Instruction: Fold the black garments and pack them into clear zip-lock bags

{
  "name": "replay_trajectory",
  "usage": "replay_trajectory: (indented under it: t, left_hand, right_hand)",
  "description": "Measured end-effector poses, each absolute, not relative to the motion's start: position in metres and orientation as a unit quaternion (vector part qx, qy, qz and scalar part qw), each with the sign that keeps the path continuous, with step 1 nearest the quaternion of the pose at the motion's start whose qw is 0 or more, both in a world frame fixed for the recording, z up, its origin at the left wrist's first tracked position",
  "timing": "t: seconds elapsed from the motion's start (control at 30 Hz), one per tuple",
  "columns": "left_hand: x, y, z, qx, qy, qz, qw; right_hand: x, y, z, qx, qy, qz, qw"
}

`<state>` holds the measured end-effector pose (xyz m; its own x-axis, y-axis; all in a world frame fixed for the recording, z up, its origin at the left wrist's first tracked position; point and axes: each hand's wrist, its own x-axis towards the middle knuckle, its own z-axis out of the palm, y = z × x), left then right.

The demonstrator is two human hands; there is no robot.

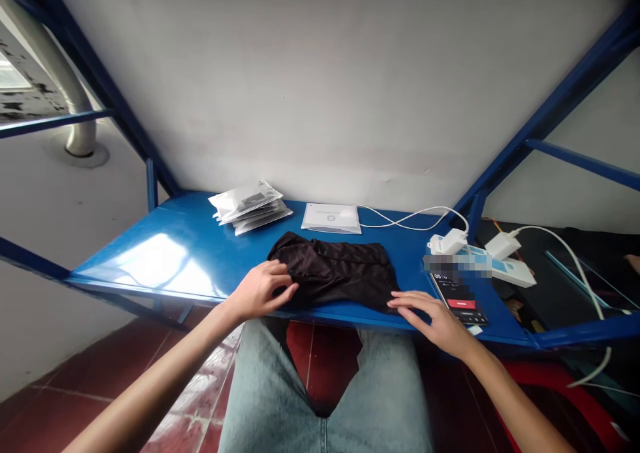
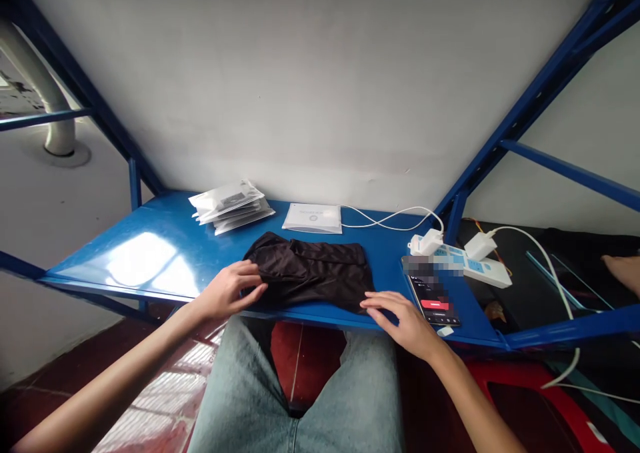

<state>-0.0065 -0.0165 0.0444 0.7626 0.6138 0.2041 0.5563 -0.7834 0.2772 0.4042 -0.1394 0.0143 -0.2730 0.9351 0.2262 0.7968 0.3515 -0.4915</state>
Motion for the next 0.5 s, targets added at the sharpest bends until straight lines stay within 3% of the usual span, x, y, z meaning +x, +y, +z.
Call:
replay_trajectory:
  t: [0.13,0.33,0.5]
  left_hand:
    - [0.035,-0.014,0.032,0.891,0.399,0.212,0.037]
    - [0.055,-0.025,-0.002,0.902,0.412,0.116,0.047]
    - [0.032,-0.03,0.003,0.915,0.383,0.111,0.055]
  right_hand:
    - [0.373,-0.111,0.02,-0.548,-0.789,0.068,0.269]
    - [0.338,-0.106,0.005,-0.566,-0.81,0.085,0.126]
    - [0.351,-0.13,0.009,-0.551,-0.819,0.114,0.114]
